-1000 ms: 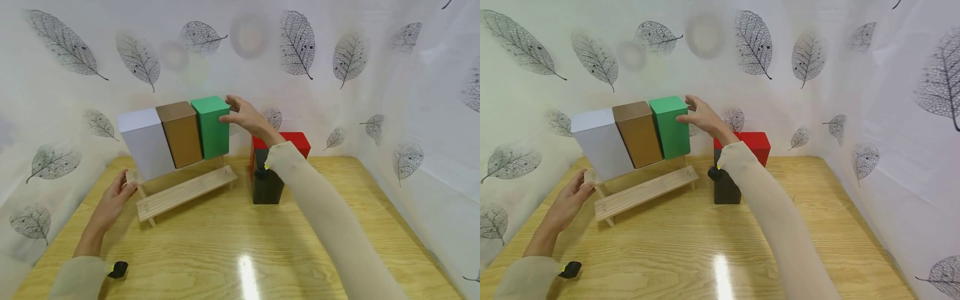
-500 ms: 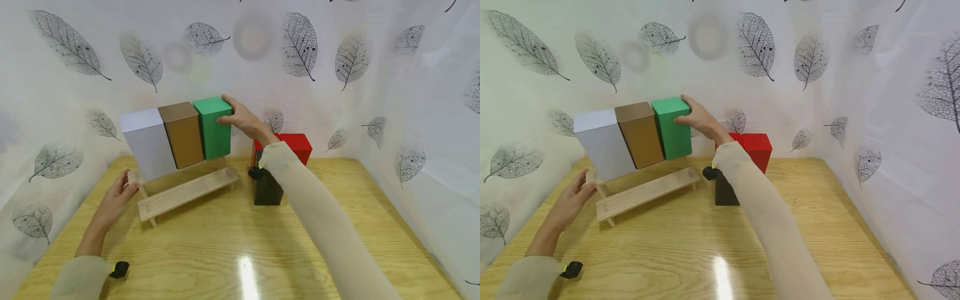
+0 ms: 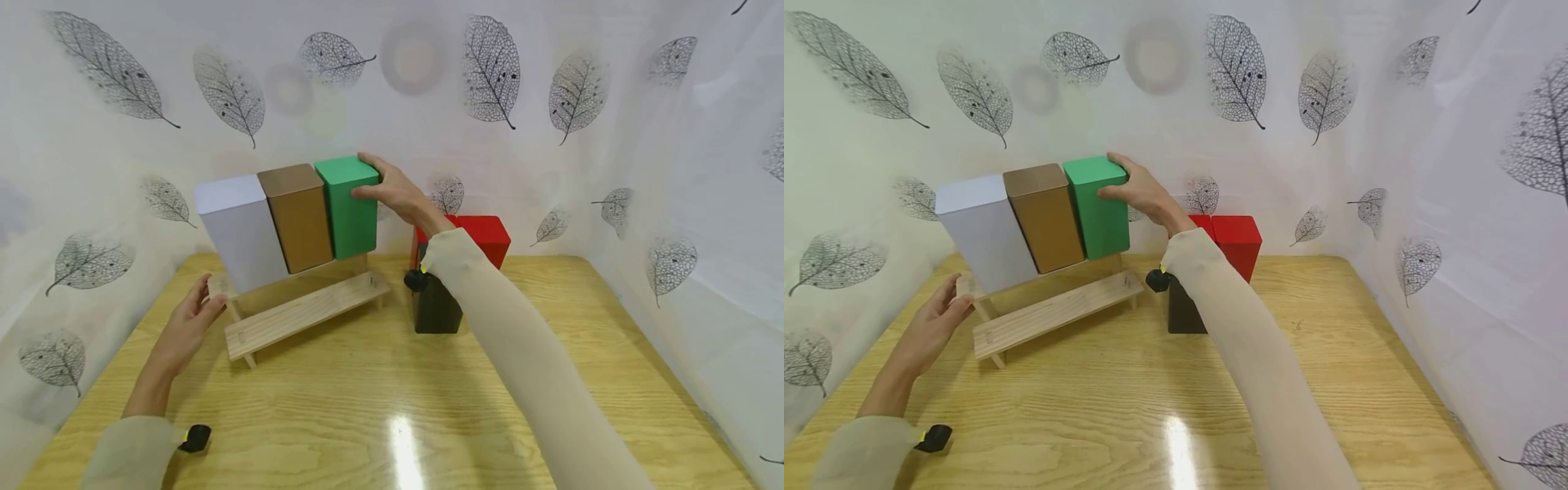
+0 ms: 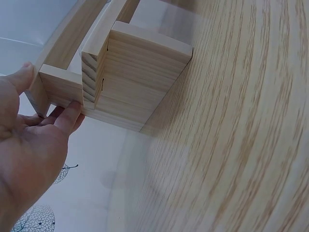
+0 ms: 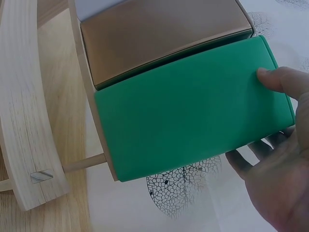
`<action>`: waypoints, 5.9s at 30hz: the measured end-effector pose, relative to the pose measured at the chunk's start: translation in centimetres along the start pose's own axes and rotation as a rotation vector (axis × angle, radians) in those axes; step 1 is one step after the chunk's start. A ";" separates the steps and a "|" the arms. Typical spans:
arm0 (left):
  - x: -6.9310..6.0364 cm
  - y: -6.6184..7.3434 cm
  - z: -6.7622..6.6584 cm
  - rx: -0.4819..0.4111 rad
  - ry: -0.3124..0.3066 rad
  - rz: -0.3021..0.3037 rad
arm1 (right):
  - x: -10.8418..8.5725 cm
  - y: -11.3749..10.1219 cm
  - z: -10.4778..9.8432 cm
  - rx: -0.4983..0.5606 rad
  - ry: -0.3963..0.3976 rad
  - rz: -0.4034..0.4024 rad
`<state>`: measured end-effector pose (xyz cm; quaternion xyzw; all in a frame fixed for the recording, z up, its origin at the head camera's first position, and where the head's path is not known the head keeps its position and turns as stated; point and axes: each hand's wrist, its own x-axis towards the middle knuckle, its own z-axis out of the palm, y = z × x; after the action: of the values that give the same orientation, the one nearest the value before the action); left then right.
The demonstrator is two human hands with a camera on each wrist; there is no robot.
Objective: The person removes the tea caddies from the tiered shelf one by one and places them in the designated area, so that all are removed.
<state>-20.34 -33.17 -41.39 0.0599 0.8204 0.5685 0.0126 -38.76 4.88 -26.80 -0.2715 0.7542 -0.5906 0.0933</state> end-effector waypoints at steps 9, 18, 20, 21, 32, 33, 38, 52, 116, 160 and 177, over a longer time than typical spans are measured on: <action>0.2 -0.1 -0.1 -0.001 -0.003 0.003 | -0.1 -0.1 0.0 0.003 0.008 -0.020; 0.0 0.0 0.0 -0.006 0.004 0.002 | -0.6 0.2 -0.4 -0.004 0.028 -0.047; -0.1 0.0 0.1 0.001 0.006 0.003 | -0.6 0.2 -0.5 -0.010 0.034 -0.055; -0.1 0.0 0.1 0.003 0.006 0.004 | -0.7 0.2 -0.6 -0.017 0.038 -0.058; 0.0 -0.1 0.1 -0.002 0.010 0.014 | -0.6 0.0 -0.8 0.025 0.019 -0.049; 0.0 -0.1 0.1 -0.004 0.011 0.016 | -0.6 -0.1 -0.8 0.028 0.015 -0.049; -0.1 -0.1 0.1 -0.006 0.012 0.021 | -0.5 -0.1 -0.8 0.042 0.010 -0.058; -0.1 0.2 0.1 0.026 0.017 0.014 | -1.6 -0.3 -1.5 -0.102 0.074 -0.048; 0.0 0.1 0.0 0.026 -0.005 0.017 | -24.4 -1.1 -2.9 0.063 0.020 -0.158; 0.0 -0.1 -0.1 0.014 -0.002 0.016 | -32.0 2.5 -10.2 0.009 0.193 -0.174; 0.0 -0.1 -0.1 0.018 -0.002 0.010 | -29.7 5.5 -11.8 0.041 0.266 -0.128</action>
<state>-20.35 -33.32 -41.46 0.0645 0.8251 0.5612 0.0099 -21.05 31.06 -33.98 -0.2363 0.7286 -0.6416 -0.0399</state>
